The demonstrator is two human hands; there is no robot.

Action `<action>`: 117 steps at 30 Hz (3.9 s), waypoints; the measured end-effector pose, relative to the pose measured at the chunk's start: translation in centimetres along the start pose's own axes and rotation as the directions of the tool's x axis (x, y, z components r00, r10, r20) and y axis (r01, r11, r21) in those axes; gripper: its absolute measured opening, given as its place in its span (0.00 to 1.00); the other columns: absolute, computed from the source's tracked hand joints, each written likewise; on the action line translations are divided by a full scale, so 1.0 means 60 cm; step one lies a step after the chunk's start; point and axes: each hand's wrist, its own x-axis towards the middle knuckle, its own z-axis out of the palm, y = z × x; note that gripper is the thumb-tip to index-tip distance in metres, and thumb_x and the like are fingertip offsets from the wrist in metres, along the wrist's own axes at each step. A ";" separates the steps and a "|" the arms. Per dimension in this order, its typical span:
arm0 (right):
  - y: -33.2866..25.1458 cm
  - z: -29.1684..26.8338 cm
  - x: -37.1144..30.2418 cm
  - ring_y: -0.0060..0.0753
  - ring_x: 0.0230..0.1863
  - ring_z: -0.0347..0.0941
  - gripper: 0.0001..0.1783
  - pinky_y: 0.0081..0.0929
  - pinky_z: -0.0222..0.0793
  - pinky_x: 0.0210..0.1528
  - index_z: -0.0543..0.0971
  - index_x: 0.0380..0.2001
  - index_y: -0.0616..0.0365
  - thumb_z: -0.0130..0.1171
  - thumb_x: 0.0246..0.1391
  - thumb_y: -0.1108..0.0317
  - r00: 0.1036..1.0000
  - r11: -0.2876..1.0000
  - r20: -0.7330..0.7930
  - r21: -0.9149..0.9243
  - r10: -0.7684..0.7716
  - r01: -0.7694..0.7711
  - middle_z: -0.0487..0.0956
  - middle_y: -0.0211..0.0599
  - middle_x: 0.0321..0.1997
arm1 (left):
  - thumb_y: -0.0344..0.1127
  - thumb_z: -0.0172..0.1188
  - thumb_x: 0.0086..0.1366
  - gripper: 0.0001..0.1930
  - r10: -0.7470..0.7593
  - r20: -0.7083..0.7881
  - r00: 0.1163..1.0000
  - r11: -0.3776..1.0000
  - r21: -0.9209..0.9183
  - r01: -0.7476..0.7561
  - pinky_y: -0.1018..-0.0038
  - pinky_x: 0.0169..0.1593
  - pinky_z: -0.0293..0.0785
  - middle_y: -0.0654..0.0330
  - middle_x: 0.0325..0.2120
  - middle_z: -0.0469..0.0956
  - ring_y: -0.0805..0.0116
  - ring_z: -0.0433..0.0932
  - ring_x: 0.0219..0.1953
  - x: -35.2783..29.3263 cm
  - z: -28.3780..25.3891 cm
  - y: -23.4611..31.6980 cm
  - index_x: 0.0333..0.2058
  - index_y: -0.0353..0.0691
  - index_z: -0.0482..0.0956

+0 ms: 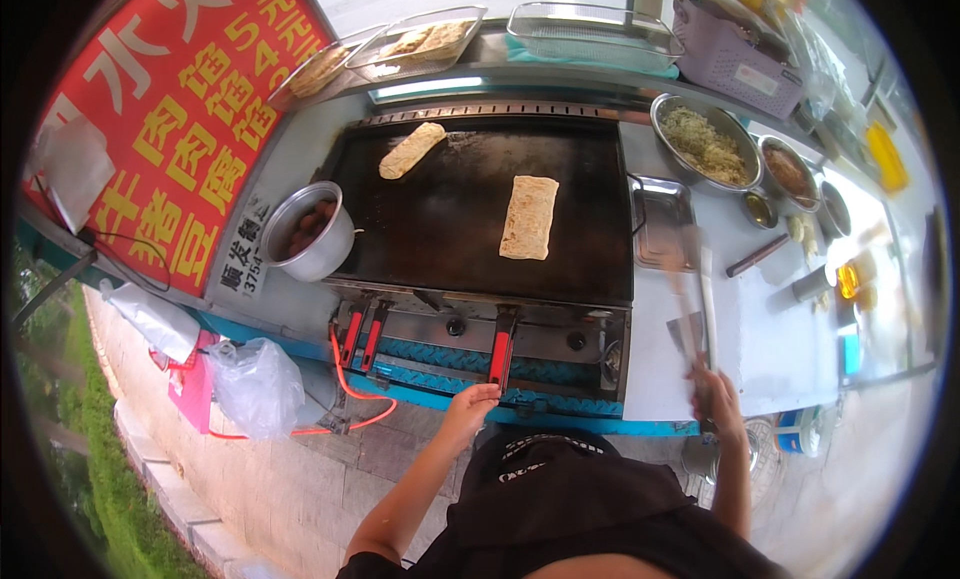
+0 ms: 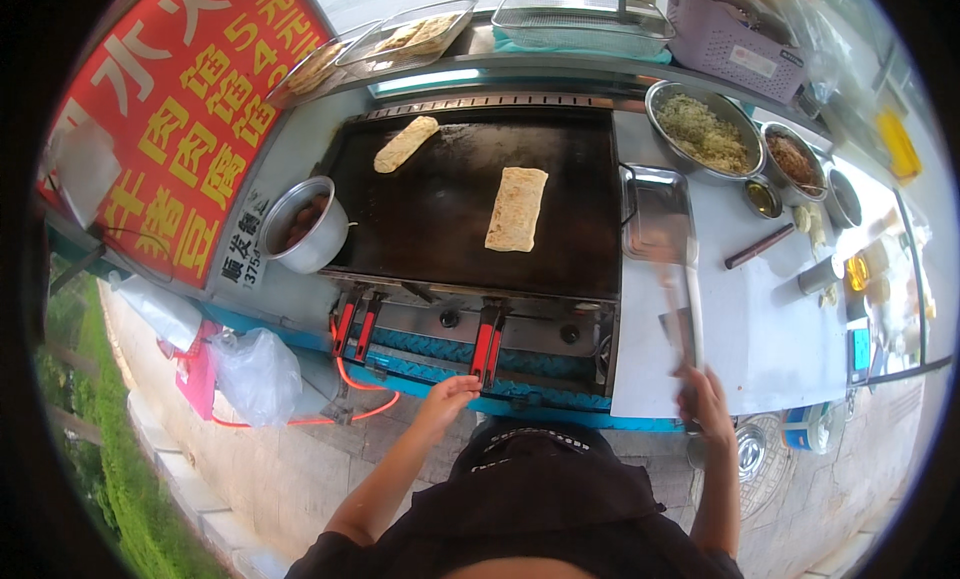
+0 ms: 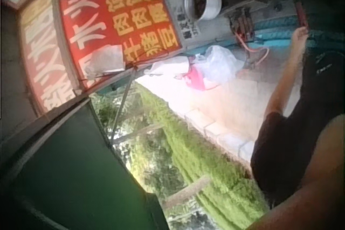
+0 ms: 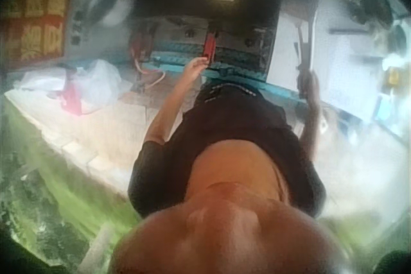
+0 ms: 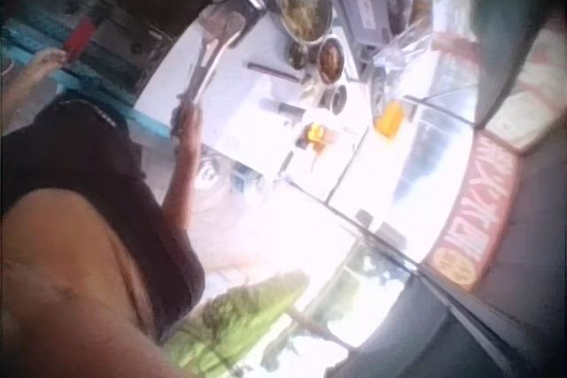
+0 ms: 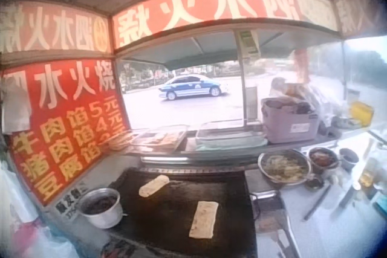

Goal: The person prepares flatbread on a street food cart by rolling out dough with a rolling pin and cooking it on a flat-top grill. They use tongs to flip the bread and a spatula to handle it, while also adding a meat filling from a bowl onto the dough.

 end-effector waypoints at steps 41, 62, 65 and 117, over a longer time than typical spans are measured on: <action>0.023 0.463 0.041 0.18 0.21 0.67 0.20 0.18 0.65 0.18 0.70 0.55 0.59 0.51 0.58 0.69 0.996 0.908 0.007 0.413 -0.087 0.076 0.75 0.30 0.32 | 0.29 0.55 0.63 0.13 -0.322 0.433 0.842 0.885 -0.178 0.430 0.63 0.44 0.73 0.61 0.42 0.75 0.59 0.77 0.44 0.152 -0.049 -0.053 0.47 0.44 0.69; 0.342 0.356 -0.474 0.20 0.20 0.67 0.27 0.18 0.65 0.18 0.62 0.61 0.60 0.48 0.57 0.75 1.000 0.909 0.007 0.418 0.006 -0.008 0.75 0.36 0.43 | 0.28 0.59 0.61 0.15 -0.317 0.414 0.853 0.868 -0.236 0.437 0.66 0.49 0.74 0.58 0.41 0.76 0.56 0.77 0.43 -0.185 -0.135 -0.269 0.46 0.36 0.71; 0.340 0.368 -0.451 0.19 0.21 0.68 0.26 0.18 0.66 0.18 0.63 0.60 0.58 0.49 0.58 0.72 0.997 0.934 0.061 0.353 0.040 -0.059 0.76 0.34 0.42 | 0.29 0.59 0.61 0.16 -0.354 0.415 0.838 0.857 -0.215 0.469 0.67 0.47 0.75 0.58 0.42 0.75 0.58 0.78 0.43 -0.287 -0.154 -0.301 0.47 0.36 0.70; 0.363 0.289 -0.706 0.14 0.23 0.71 0.17 0.12 0.69 0.20 0.74 0.46 0.60 0.47 0.63 0.59 0.983 0.855 0.152 0.491 0.101 -0.164 0.75 0.27 0.25 | 0.50 0.53 0.63 0.20 -0.769 0.274 0.577 0.540 -0.204 0.817 0.52 0.48 0.69 0.54 0.32 0.77 0.51 0.74 0.39 -0.330 -0.156 -0.312 0.34 0.36 0.75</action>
